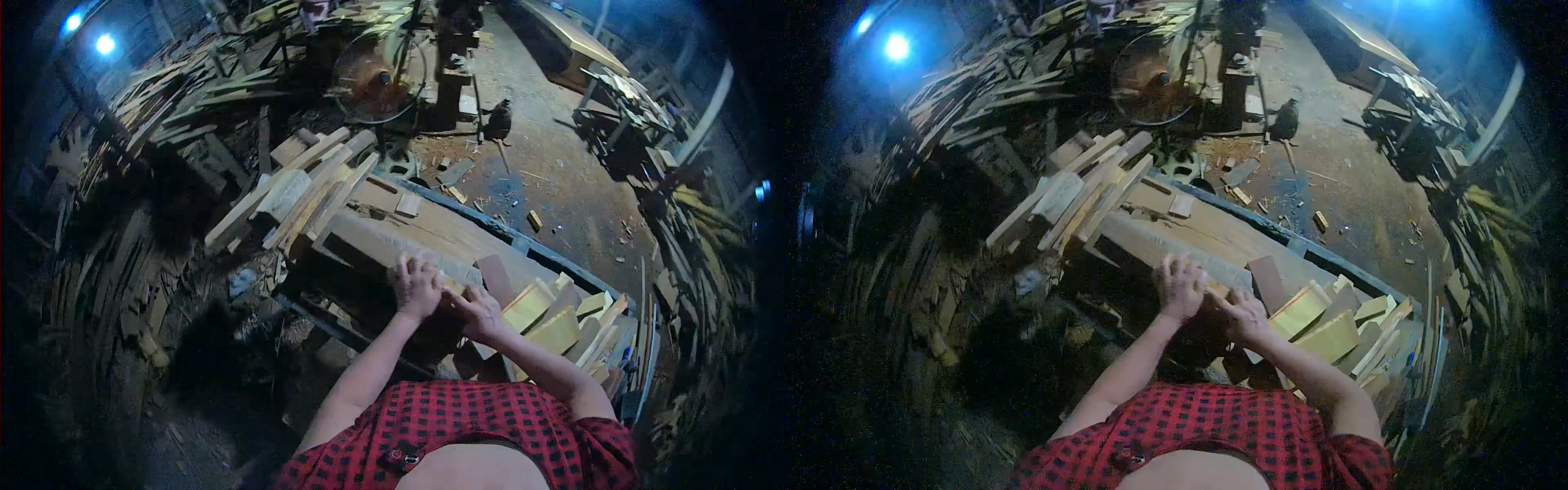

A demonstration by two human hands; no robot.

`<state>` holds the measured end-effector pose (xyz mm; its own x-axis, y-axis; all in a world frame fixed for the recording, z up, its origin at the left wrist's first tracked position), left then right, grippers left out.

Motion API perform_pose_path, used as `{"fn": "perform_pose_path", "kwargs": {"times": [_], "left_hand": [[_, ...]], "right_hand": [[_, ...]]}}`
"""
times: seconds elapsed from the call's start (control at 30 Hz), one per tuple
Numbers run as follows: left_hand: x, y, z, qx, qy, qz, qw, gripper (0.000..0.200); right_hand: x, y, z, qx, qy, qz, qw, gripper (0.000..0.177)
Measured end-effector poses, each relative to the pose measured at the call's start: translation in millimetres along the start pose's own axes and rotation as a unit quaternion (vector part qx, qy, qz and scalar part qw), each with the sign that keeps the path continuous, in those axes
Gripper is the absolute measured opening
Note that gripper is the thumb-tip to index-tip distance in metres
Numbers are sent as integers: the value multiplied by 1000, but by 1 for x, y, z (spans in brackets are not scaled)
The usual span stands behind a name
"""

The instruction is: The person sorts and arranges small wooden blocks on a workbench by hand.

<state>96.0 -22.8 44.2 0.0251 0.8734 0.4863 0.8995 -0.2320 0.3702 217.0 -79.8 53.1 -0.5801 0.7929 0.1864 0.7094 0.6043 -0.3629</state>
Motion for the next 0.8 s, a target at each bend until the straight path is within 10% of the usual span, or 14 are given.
{"fn": "perform_pose_path", "kwargs": {"times": [0.23,0.57,0.8], "left_hand": [[8,-9,-10,-36,-39,-9,999,25],[112,-198,-4,9,-49,-49,998,28],[101,-180,9,27,-92,-122,988,33]], "right_hand": [[20,-7,0,-17,12,44,999,71],[205,-24,68,-25,-2,27,999,70],[185,-17,65,-46,1,23,999,61]]}}
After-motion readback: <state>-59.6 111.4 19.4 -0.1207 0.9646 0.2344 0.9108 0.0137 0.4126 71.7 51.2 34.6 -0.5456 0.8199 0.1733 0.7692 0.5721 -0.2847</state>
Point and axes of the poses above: each hand's wrist, its own x-axis towards the middle knuckle, its own z-axis out of the palm, y = z × x, the point moved 10 cm from there along x, towards the middle knuckle, and after that the axes turned 2 degrees about -z, right-handed, at the moved point
